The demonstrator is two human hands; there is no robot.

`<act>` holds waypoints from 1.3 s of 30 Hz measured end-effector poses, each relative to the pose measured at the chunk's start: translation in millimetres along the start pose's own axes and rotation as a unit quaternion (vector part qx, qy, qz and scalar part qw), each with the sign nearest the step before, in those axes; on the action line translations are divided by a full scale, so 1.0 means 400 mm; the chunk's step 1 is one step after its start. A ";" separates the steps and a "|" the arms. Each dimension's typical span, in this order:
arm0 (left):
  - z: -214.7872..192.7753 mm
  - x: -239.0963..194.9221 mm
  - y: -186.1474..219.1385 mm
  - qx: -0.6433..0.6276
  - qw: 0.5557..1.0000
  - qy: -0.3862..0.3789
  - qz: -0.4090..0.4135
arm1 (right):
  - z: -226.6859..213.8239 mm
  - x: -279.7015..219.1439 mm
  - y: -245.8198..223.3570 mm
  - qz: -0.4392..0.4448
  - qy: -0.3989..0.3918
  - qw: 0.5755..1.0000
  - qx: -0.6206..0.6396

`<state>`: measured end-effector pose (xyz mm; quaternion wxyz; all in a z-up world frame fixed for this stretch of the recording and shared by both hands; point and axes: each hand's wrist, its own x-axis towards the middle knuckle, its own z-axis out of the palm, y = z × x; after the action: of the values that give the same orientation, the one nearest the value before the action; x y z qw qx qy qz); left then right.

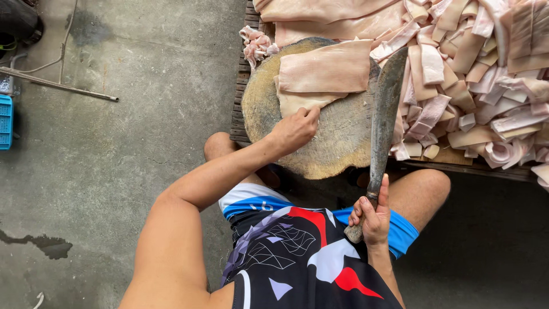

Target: The person sits on the floor and uses a large knife to slice sheets of raw pork skin into strips on a round wooden cutting board. The person repeatedly picks up pieces of skin, cuts them, and places the resulting strips onto a nearby pile.

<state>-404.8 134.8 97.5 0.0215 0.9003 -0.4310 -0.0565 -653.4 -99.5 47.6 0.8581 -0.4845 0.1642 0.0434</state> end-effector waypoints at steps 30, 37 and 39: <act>0.101 0.065 -0.022 0.036 0.993 0.055 0.094 | -0.006 0.039 0.072 0.035 -0.013 0.999 0.015; 0.097 0.132 -0.014 -0.069 0.990 0.118 0.031 | 0.007 0.036 0.072 0.025 0.002 1.000 -0.017; 0.032 0.117 -0.027 -0.222 0.966 0.120 -0.059 | 0.007 0.039 0.071 0.025 0.007 0.999 -0.022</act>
<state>-368.9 105.4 79.9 0.2689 0.8969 -0.3483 -0.0429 -644.8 -83.5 20.8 0.8449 -0.4991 0.1811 0.0650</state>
